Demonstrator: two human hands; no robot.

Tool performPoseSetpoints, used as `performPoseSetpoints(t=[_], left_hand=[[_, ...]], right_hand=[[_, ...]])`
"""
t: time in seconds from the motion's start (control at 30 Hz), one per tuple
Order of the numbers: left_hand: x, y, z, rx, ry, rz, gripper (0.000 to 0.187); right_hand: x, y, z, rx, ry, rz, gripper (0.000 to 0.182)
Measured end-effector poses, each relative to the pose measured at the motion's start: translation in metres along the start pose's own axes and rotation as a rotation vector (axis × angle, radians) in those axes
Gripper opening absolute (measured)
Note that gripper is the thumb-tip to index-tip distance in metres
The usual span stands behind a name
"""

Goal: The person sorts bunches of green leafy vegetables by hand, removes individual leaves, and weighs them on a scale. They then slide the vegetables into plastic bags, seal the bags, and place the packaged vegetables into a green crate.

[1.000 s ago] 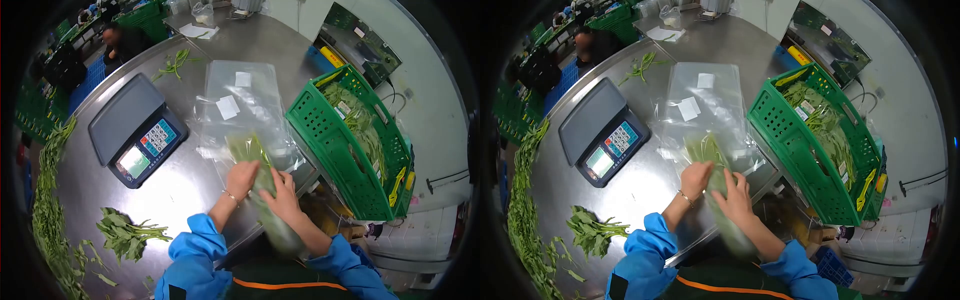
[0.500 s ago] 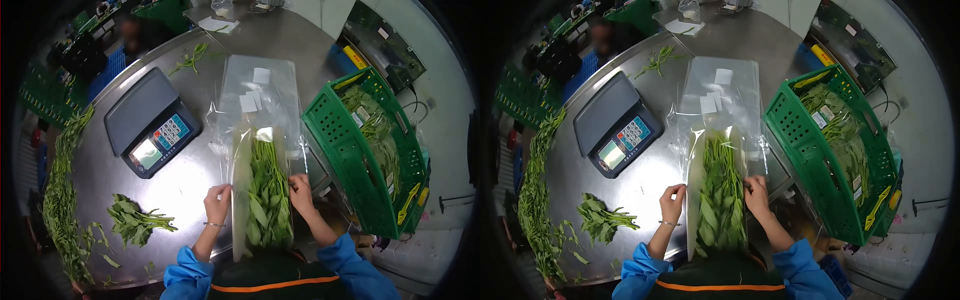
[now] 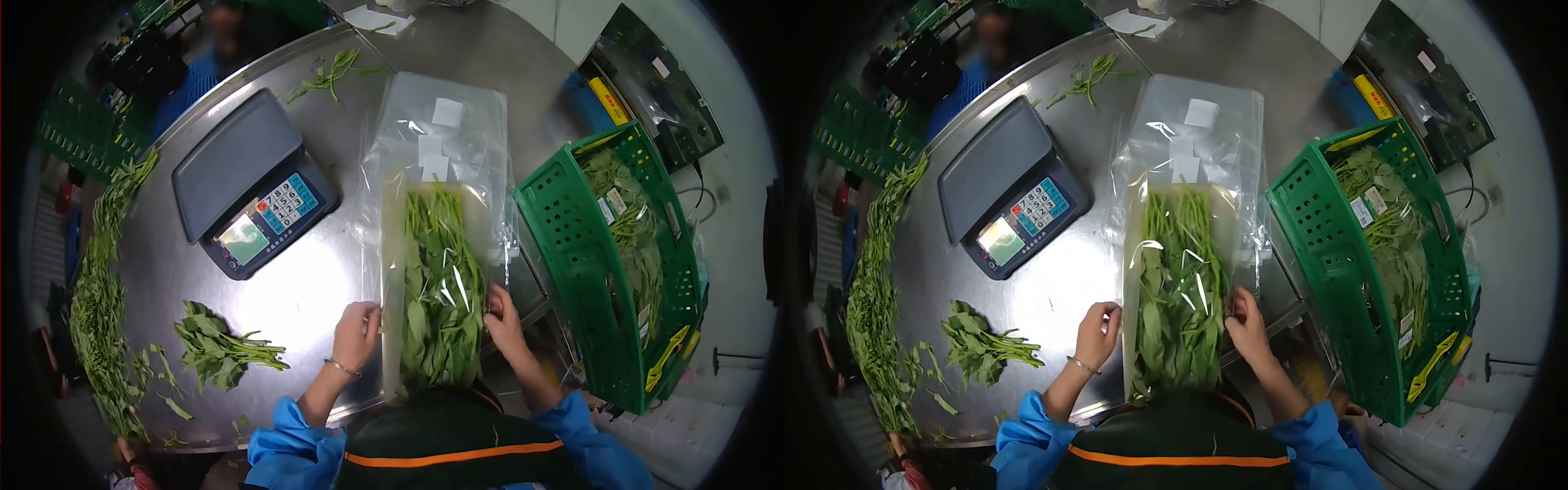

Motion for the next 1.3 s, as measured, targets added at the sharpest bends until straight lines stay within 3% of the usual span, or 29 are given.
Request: performPoseSetpoints(t=[0.03, 0.1, 0.13, 0.17, 0.23, 0.3, 0.37, 0.43, 0.5, 0.53, 0.57, 0.63, 0.67, 0.7, 0.77, 0.8, 0.83, 0.87, 0.9, 0.93, 0.97, 1.03, 1.1, 1.13, 1.2, 1.23, 1.27, 1.3], left_hand=[[0.011, 0.002, -0.001, -0.031, 0.081, 0.083, 0.017], [0.007, 0.027, -0.054, -0.281, 0.309, 0.234, 0.012], [-0.004, 0.038, -0.087, -0.375, 0.371, 0.196, 0.011], [-0.007, 0.033, -0.119, -0.255, 0.444, 0.193, 0.011], [-0.009, 0.017, -0.123, -0.336, 0.153, 0.07, 0.011], [0.03, -0.031, -0.08, -0.164, 0.052, -0.048, 0.013], [0.082, -0.086, -0.038, -0.046, 0.05, -0.205, 0.014], [0.105, -0.123, 0.001, 0.045, 0.047, -0.212, 0.022], [0.097, -0.121, 0.05, -0.087, -0.036, -0.681, 0.025], [0.108, -0.141, 0.051, -0.072, -0.057, -0.817, 0.027], [0.131, -0.17, 0.051, -0.048, -0.057, -0.955, 0.028], [0.176, -0.243, 0.03, 0.222, 0.165, -0.876, 0.03], [0.195, -0.259, 0.022, 0.025, 0.37, -1.04, 0.026], [0.211, -0.277, 0.007, -0.173, 0.587, -1.192, 0.026], [0.207, -0.313, -0.03, 0.351, 0.738, -1.016, 0.052], [0.211, -0.31, -0.049, 0.434, 0.824, -0.708, 0.082], [0.193, -0.286, -0.058, 0.338, 1.033, -0.38, 0.115], [0.166, -0.243, -0.052, 0.257, 0.844, 0.016, 0.138], [0.139, -0.205, -0.041, 0.13, 0.687, 0.07, 0.138], [0.1, -0.174, -0.029, -0.006, 0.494, -0.142, 0.143], [0.08, -0.158, -0.027, -0.11, 0.318, -0.542, 0.146], [0.077, -0.166, -0.028, -0.039, 0.467, -0.41, 0.147], [0.077, -0.17, -0.032, 0.002, 0.477, -0.334, 0.147], [0.08, -0.175, -0.032, 0.047, 0.501, -0.237, 0.147], [0.082, -0.175, -0.029, 0.01, 0.519, -0.211, 0.147], [0.084, -0.173, -0.026, -0.022, 0.54, -0.188, 0.147], [0.089, -0.176, -0.021, -0.04, 0.593, -0.167, 0.149], [0.089, -0.178, -0.01, -0.056, 0.593, -0.17, 0.149]], right_hand=[[-0.012, -0.003, -0.006, -0.007, 0.004, -0.004, 0.021], [-0.008, 0.013, -0.042, -0.396, 0.297, -0.578, 0.02], [-0.007, 0.008, -0.066, -0.426, 0.224, -0.498, 0.018], [-0.006, 0.005, -0.092, -0.455, 0.161, -0.416, 0.017], [-0.047, 0.007, -0.093, -0.413, 0.251, -0.358, 0.016], [-0.067, 0.004, -0.077, -0.309, 0.35, -0.073, 0.015], [-0.134, 0.007, -0.033, -0.169, 0.087, 0.044, 0.016], [-0.194, 0.021, 0.002, -0.165, -0.134, 0.088, 0.02], [-0.213, 0.057, 0.026, -0.3, 0.067, -0.034, 0.023], [-0.225, 0.055, 0.037, -0.258, 0.119, 0.106, 0.022], [-0.272, 0.058, 0.032, -0.263, -0.024, 0.144, 0.021], [-0.346, 0.047, 0.014, -0.25, -0.19, 0.254, 0.021], [-0.362, 0.04, 0.005, -0.126, -0.104, 0.401, 0.023], [-0.38, 0.043, -0.001, -0.303, -0.139, 0.534, 0.021], [-0.392, 0.042, -0.014, -0.233, -0.086, 0.644, 0.02], [-0.389, 0.047, -0.019, -0.246, -0.088, 0.645, 0.02], [-0.368, 0.055, -0.02, -0.242, 0.026, 0.607, 0.017], [-0.343, 0.063, -0.019, -0.233, 0.139, 0.57, 0.016], [-0.317, 0.077, -0.011, -0.413, 0.229, 0.469, 0.016], [-0.315, 0.086, -0.013, -0.547, 0.2, 0.211, 0.014], [-0.314, 0.097, -0.016, -0.673, 0.156, -0.048, 0.013], [-0.393, 0.121, -0.066, -0.677, -0.694, -0.764, 0.014], [-0.422, 0.153, -0.148, -0.841, -1.527, -1.135, 0.02], [-0.425, 0.156, -0.152, -0.846, -1.526, -1.137, 0.02], [-0.382, 0.161, -0.162, -1.379, -1.143, -1.278, 0.02], [-0.387, 0.161, -0.161, -1.375, -1.164, -1.357, 0.017], [-0.427, 0.151, -0.158, -1.087, -1.46, -1.441, 0.015], [-0.491, 0.122, -0.148, -0.514, -1.783, -1.59, 0.013]])
Point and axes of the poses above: each hand's wrist, its own z-axis towards the middle knuckle, its own y-axis out of the palm, x = y × z, the point moved 10 cm from there along z, towards the middle knuckle, and after that the axes turned 7 degrees about z, right-handed, at the moved point
